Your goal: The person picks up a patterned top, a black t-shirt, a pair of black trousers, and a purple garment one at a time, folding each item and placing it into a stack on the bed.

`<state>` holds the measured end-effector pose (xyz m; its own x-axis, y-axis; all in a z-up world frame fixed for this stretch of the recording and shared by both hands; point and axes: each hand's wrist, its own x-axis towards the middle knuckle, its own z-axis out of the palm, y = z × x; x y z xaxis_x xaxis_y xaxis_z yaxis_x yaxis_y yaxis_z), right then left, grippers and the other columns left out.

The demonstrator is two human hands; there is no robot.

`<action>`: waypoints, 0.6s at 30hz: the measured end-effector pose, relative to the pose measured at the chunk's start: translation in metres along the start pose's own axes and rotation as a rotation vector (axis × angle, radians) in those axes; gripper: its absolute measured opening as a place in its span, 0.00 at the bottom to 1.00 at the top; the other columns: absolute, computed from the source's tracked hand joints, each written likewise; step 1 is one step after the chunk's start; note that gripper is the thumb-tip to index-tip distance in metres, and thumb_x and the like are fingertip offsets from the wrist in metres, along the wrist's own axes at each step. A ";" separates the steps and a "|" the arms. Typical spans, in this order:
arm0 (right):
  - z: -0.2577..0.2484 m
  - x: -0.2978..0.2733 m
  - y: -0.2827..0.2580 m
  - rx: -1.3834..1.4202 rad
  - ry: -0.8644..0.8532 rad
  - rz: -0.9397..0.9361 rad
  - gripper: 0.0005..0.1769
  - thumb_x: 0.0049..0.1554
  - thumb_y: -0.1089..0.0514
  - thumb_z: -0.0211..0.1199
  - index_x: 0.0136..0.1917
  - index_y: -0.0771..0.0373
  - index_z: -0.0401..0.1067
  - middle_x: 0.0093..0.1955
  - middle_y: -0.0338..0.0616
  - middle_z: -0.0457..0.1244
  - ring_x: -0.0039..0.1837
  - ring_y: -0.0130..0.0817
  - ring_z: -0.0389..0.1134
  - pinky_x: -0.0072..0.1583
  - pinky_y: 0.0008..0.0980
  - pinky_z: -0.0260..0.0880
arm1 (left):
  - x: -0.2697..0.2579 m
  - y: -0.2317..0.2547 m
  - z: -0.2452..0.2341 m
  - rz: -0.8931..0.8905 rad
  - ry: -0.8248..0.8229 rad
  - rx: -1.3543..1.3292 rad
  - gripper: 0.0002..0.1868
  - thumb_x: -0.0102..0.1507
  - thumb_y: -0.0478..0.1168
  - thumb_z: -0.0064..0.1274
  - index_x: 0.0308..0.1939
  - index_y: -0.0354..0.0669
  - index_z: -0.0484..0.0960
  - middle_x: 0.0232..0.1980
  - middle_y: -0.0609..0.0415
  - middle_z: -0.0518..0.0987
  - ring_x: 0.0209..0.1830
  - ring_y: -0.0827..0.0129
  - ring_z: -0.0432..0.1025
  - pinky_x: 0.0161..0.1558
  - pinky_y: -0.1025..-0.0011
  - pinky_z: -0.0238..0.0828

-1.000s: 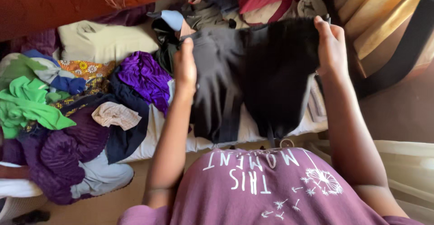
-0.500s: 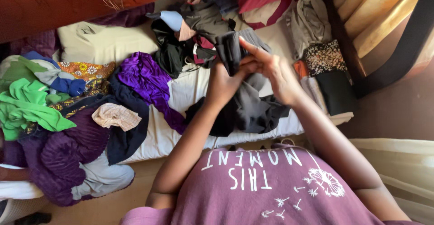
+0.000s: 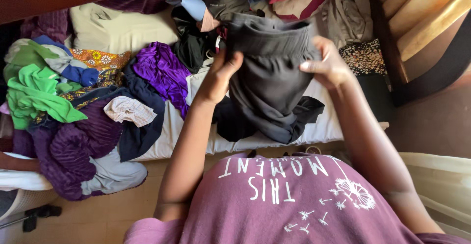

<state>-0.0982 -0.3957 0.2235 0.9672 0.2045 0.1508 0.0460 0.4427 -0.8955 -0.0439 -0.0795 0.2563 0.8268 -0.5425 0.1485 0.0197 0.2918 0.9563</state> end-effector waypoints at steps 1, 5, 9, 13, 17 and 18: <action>0.004 0.004 -0.012 -0.156 -0.012 -0.058 0.33 0.50 0.66 0.79 0.67 0.69 0.73 0.63 0.44 0.70 0.65 0.35 0.71 0.72 0.38 0.70 | -0.001 -0.010 -0.006 -0.089 0.087 -0.158 0.30 0.71 0.47 0.54 0.75 0.42 0.68 0.69 0.55 0.75 0.68 0.69 0.69 0.70 0.64 0.63; 0.033 0.017 -0.079 -0.700 -0.092 -0.287 0.26 0.51 0.67 0.79 0.61 0.67 0.73 0.58 0.38 0.69 0.61 0.26 0.69 0.68 0.30 0.70 | -0.012 -0.064 -0.024 -0.276 -0.163 -0.353 0.35 0.70 0.48 0.57 0.78 0.38 0.66 0.72 0.54 0.73 0.69 0.68 0.69 0.73 0.63 0.63; 0.060 0.022 -0.096 -0.996 0.239 -0.633 0.28 0.52 0.67 0.82 0.59 0.74 0.69 0.51 0.43 0.62 0.56 0.34 0.63 0.61 0.34 0.65 | 0.012 -0.067 0.010 -0.162 -0.191 -0.416 0.33 0.80 0.55 0.43 0.78 0.30 0.65 0.72 0.54 0.70 0.73 0.71 0.65 0.78 0.65 0.59; 0.035 -0.036 -0.030 -0.603 0.307 -0.625 0.21 0.72 0.46 0.63 0.48 0.66 0.70 0.46 0.43 0.63 0.48 0.32 0.62 0.52 0.24 0.62 | 0.018 0.001 0.054 -0.102 -0.268 -0.619 0.39 0.81 0.62 0.33 0.83 0.32 0.58 0.79 0.50 0.70 0.78 0.64 0.66 0.81 0.59 0.58; -0.007 -0.095 0.064 -0.156 -0.143 0.229 0.65 0.50 0.06 0.30 0.28 0.69 0.78 0.31 0.54 0.70 0.34 0.43 0.73 0.43 0.37 0.76 | 0.031 0.038 0.095 -0.089 -0.134 -0.596 0.36 0.80 0.58 0.37 0.86 0.42 0.55 0.81 0.66 0.65 0.79 0.80 0.61 0.80 0.71 0.55; -0.002 -0.111 0.092 -0.013 -0.089 0.365 0.70 0.56 0.05 0.27 0.35 0.74 0.79 0.35 0.60 0.71 0.36 0.46 0.74 0.45 0.43 0.76 | 0.036 0.045 0.100 -0.076 -0.126 -0.596 0.34 0.80 0.57 0.38 0.85 0.44 0.55 0.80 0.65 0.66 0.77 0.78 0.63 0.79 0.69 0.57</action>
<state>-0.2006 -0.3791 0.1239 0.8950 0.4223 -0.1436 -0.2938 0.3159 -0.9021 -0.0694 -0.1645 0.3301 0.7384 -0.6577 0.1490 0.4172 0.6192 0.6653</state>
